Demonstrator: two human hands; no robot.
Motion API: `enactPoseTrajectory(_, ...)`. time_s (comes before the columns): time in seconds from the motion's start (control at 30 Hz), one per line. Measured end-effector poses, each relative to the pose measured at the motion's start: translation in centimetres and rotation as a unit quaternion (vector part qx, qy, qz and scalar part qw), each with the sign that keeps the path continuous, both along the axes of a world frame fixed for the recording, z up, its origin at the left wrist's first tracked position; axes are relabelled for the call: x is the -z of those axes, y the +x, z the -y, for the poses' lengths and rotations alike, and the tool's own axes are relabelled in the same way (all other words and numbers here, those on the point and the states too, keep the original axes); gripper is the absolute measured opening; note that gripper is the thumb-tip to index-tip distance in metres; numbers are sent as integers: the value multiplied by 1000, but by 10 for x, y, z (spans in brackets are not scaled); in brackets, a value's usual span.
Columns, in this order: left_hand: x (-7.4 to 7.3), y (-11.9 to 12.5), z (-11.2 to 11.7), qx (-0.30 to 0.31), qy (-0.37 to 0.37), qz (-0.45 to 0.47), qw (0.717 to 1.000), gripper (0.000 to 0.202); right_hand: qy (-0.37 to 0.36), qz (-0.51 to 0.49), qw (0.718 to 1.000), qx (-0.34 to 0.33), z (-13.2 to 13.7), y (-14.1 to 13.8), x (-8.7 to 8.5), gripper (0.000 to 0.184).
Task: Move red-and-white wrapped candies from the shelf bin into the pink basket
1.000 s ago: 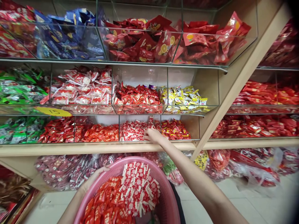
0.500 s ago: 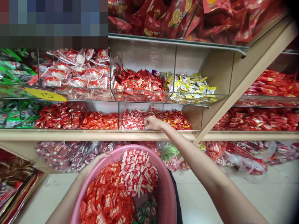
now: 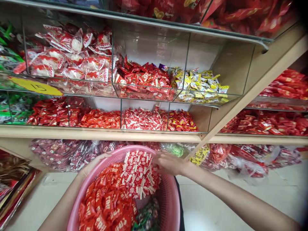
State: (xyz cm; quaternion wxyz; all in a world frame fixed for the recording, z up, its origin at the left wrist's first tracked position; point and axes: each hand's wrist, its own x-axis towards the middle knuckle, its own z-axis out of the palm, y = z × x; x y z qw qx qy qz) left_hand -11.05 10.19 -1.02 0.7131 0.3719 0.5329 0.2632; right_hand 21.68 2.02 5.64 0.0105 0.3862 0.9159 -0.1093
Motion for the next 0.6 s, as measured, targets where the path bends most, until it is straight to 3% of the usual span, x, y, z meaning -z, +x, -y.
enactPoseTrajectory(0.17, 4, -3, -2, 12, -33, 32, 999, 36, 38, 50, 997, -39, -1, -4, 23, 5)
enactPoseTrajectory(0.37, 3, 0, 1, 15, -48, 73, 996, 45, 64, 88, 994, -14, 3, -11, 36, 14)
enactPoseTrajectory(0.47, -1, 2, 3, 21, -64, 84, 994, 48, 59, 99, 993, -8, 5, -14, 25, 12)
enactPoseTrajectory(0.6, -4, 4, 3, 20, -56, 87, 994, 48, 86, 29, 996, -7, -16, -14, -20, 13)
